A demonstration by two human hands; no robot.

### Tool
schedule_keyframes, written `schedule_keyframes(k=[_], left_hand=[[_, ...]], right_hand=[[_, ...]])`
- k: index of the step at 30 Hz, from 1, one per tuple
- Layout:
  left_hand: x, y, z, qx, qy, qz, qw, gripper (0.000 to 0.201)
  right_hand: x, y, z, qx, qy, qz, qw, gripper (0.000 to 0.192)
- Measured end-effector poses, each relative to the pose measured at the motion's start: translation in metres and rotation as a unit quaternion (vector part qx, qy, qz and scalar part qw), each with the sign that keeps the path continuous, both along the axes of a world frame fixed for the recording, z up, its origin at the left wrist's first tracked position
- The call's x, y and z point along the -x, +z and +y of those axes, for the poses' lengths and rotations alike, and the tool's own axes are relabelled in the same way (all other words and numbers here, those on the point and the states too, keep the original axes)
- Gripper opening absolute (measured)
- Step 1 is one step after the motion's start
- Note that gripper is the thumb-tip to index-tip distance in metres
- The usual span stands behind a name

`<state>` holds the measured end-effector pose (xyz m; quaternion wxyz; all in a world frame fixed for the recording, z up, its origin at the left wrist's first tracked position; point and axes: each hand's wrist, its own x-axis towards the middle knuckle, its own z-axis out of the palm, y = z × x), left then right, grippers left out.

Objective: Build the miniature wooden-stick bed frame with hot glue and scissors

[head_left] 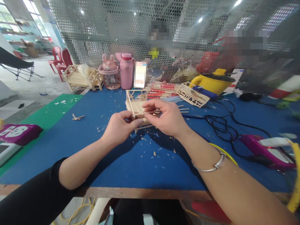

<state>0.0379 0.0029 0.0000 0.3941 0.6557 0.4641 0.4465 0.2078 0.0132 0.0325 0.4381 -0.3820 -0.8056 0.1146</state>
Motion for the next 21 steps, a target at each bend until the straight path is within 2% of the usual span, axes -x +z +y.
schedule_keyframes(k=[8, 14, 18, 21], left_hand=[[-0.007, 0.000, -0.004, -0.015, 0.024, -0.019, 0.999, 0.024], [-0.008, -0.001, -0.004, -0.016, 0.021, -0.038, 0.999, 0.022], [-0.011, -0.001, -0.005, -0.011, 0.045, -0.033, 0.998, 0.022], [-0.014, -0.001, -0.006, -0.007, 0.040, -0.048, 0.998, 0.021]], right_hand=[[0.000, -0.001, -0.001, 0.005, 0.026, 0.026, 0.999, 0.026], [-0.003, 0.001, -0.002, -0.094, 0.005, -0.030, 0.995, 0.030], [-0.002, 0.001, -0.003, -0.060, 0.012, 0.003, 0.998, 0.033], [-0.001, 0.001, -0.004, -0.037, 0.020, 0.026, 0.999, 0.030]])
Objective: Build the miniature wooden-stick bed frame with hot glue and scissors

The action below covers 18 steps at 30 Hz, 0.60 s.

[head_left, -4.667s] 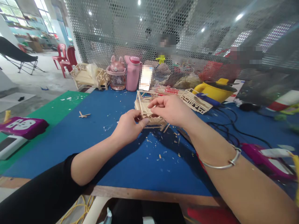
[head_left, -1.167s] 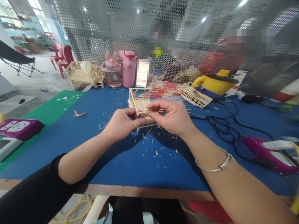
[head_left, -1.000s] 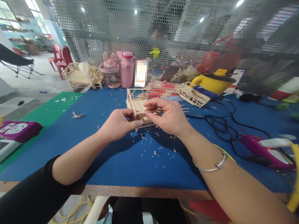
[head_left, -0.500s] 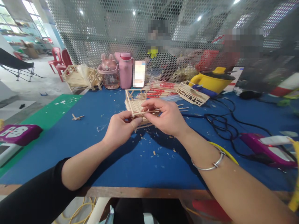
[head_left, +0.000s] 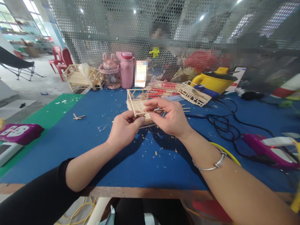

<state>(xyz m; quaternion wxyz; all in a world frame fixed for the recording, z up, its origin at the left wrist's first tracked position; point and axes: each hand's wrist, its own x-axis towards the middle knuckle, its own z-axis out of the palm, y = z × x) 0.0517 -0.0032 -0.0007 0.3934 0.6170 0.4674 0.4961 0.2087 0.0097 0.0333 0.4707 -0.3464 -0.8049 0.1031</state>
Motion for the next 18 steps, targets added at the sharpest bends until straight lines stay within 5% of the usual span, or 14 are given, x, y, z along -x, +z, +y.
schedule_keyframes(k=[11, 18], left_hand=[[0.012, 0.003, 0.004, 0.012, -0.059, 0.001, 0.998, 0.023], [0.019, 0.007, 0.006, 0.020, -0.080, 0.095, 0.992, 0.030]], right_hand=[[0.000, -0.001, 0.002, -0.021, -0.028, -0.013, 0.999, 0.018], [0.000, -0.002, 0.002, -0.029, -0.025, -0.013, 0.999, 0.018]])
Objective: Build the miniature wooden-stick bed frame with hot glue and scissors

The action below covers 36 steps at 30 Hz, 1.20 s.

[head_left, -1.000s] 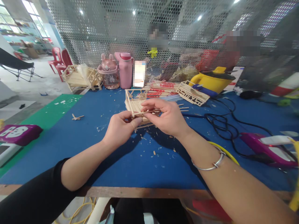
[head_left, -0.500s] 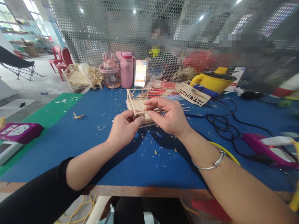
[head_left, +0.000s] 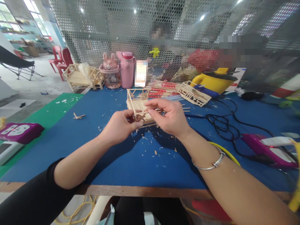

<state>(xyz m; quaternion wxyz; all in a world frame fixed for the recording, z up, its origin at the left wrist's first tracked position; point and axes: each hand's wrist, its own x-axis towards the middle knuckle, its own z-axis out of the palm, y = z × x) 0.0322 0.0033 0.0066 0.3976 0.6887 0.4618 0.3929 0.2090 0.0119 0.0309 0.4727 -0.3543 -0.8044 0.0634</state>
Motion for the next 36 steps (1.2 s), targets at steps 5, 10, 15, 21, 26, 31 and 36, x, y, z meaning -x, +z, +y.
schedule_keyframes(k=[5, 10, 15, 21, 26, 31, 36], left_hand=[[-0.002, 0.001, -0.003, -0.025, 0.013, 0.011, 1.000, 0.026], [-0.006, 0.001, -0.005, -0.030, 0.070, 0.001, 0.997, 0.030], [-0.010, -0.002, -0.005, -0.038, 0.071, -0.028, 0.996, 0.029], [-0.013, -0.003, -0.008, -0.019, 0.075, -0.058, 0.995, 0.024], [-0.014, -0.004, -0.008, -0.005, 0.072, -0.093, 0.993, 0.022], [-0.014, -0.006, -0.006, -0.010, 0.077, -0.081, 0.994, 0.022], [-0.012, -0.005, -0.006, -0.013, 0.080, -0.071, 0.994, 0.023]], right_hand=[[-0.001, 0.000, -0.002, 0.034, 0.007, 0.002, 0.999, 0.025], [-0.001, -0.001, -0.003, 0.036, 0.006, -0.004, 0.999, 0.035], [-0.002, 0.000, -0.003, 0.033, 0.010, -0.006, 0.999, 0.037], [-0.002, 0.000, -0.002, 0.027, 0.008, -0.008, 1.000, 0.037], [-0.003, -0.001, -0.003, 0.038, 0.009, -0.006, 0.999, 0.034], [-0.001, 0.006, 0.000, 0.054, 0.005, -0.009, 0.998, 0.031], [0.005, 0.024, 0.010, 0.163, -0.009, -0.038, 0.986, 0.021]])
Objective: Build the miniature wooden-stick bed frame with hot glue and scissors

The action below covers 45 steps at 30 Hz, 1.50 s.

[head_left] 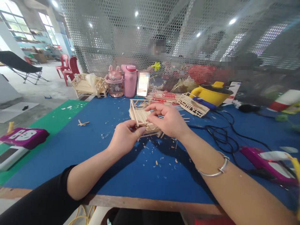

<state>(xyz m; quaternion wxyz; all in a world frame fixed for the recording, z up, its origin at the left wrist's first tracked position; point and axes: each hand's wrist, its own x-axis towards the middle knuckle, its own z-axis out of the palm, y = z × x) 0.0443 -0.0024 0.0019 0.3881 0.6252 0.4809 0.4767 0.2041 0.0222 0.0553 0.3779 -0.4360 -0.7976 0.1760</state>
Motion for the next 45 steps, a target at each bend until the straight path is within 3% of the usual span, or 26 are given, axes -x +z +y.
schedule_keyframes(k=[4, 10, 15, 23, 34, 38, 41, 45], left_hand=[[0.002, 0.001, -0.001, 0.014, -0.013, 0.010, 1.000, 0.027], [0.006, 0.008, 0.000, 0.027, -0.029, 0.005, 0.999, 0.027], [0.015, 0.015, 0.001, 0.030, -0.022, 0.108, 0.993, 0.036], [0.014, 0.005, 0.005, -0.056, -0.014, 0.118, 0.991, 0.020], [0.008, 0.002, 0.003, -0.051, -0.013, 0.132, 0.990, 0.020], [0.019, 0.008, 0.008, -0.037, -0.058, 0.150, 0.986, 0.030], [0.035, 0.017, 0.014, 0.009, -0.107, 0.125, 0.986, 0.041], [0.051, 0.026, 0.025, 0.080, -0.109, -0.010, 0.991, 0.032]], right_hand=[[0.001, 0.006, 0.007, 0.044, 0.005, -0.036, 0.998, 0.018], [-0.009, 0.007, 0.007, 0.024, -0.008, -0.055, 0.998, 0.026], [-0.013, 0.009, 0.003, 0.020, -0.005, -0.102, 0.995, 0.029], [-0.007, 0.012, -0.004, 0.017, 0.006, -0.137, 0.990, 0.024], [-0.009, 0.005, -0.003, -0.004, 0.026, -0.104, 0.994, 0.018], [-0.012, 0.005, -0.006, -0.044, -0.025, -0.055, 0.997, 0.025], [-0.022, 0.011, -0.012, -0.082, -0.061, -0.028, 0.994, 0.030], [-0.039, 0.015, -0.022, -0.108, -0.097, -0.001, 0.989, 0.027]])
